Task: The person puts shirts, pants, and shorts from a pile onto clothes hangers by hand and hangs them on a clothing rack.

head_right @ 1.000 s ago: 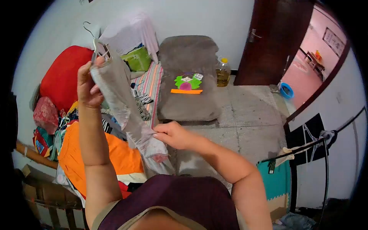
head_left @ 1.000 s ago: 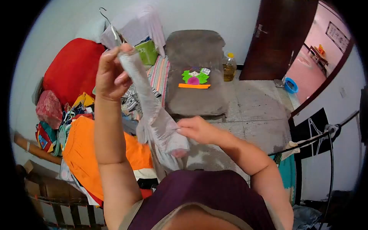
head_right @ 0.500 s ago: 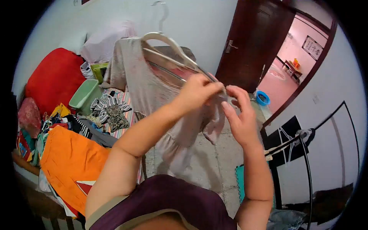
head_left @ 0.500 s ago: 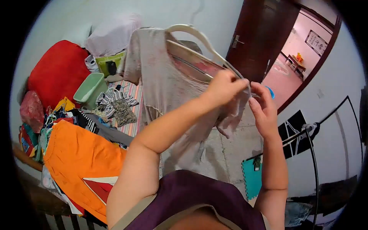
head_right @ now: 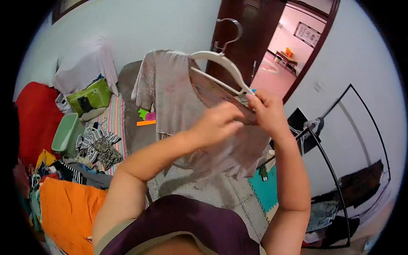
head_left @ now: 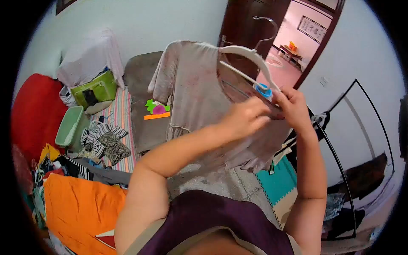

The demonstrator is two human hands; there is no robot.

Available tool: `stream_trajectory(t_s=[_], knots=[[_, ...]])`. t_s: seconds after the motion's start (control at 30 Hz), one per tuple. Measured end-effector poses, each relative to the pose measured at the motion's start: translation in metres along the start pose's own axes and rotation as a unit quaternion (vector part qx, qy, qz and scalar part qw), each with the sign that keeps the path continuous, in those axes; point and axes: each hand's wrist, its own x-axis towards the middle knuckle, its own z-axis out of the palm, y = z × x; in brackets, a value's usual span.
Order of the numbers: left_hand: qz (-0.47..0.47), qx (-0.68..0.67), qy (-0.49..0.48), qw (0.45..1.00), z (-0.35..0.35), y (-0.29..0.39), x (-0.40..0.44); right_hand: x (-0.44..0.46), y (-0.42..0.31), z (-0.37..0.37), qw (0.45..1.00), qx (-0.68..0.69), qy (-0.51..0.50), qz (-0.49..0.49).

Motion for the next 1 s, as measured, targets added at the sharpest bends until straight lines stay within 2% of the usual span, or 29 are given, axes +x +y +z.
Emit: stream_trajectory(t_s=[0.03,0.1,0.13,0.2,0.27,0.3,0.33,0.37,0.43,0.47,0.6,0.73,1.0], knots=[[0.068,0.045,0.057,0.995,-0.018,-0.010,-0.003,-0.001,0.005,-0.011,0.999,0.025,0.000,0.021],[0.139,0.231,0.150,0.951,-0.066,-0.024,0.011,-0.006,-0.007,-0.029,0.993,0.050,-0.010,0.110],[0.100,0.289,0.130,0.943,-0.087,-0.036,0.015,-0.010,-0.010,-0.035,0.992,0.047,-0.012,0.115],[0.091,0.375,0.189,0.903,-0.114,-0.055,0.034,-0.017,-0.013,-0.044,0.992,0.038,-0.016,0.123],[0.096,0.414,0.159,0.891,-0.133,-0.066,0.046,-0.019,0.005,-0.047,0.997,0.023,-0.005,0.070],[0.058,0.374,0.118,0.918,-0.139,-0.064,0.051,-0.024,0.011,-0.049,0.999,0.016,-0.001,0.042],[0.020,0.333,0.075,0.940,-0.143,-0.061,0.056,-0.033,-0.009,-0.047,0.990,0.045,0.007,0.131],[-0.018,0.290,0.029,0.956,-0.145,-0.063,0.058,-0.038,-0.009,-0.048,0.992,0.028,0.004,0.125],[-0.042,0.137,0.025,0.989,-0.144,-0.076,0.060,-0.042,-0.003,-0.059,0.994,-0.006,0.000,0.113],[-0.055,0.059,0.021,0.997,-0.140,-0.081,0.062,-0.044,0.006,-0.069,0.995,-0.079,-0.034,0.058],[-0.093,-0.009,0.054,0.994,-0.130,-0.075,0.066,-0.069,0.018,-0.086,0.992,0.070,-0.010,0.106],[-0.135,-0.005,0.047,0.990,-0.129,-0.087,0.066,-0.101,0.057,-0.104,0.969,0.140,0.015,0.205],[-0.154,-0.059,0.028,0.986,-0.121,-0.111,0.058,-0.130,0.065,-0.102,0.966,0.212,0.036,0.140]])
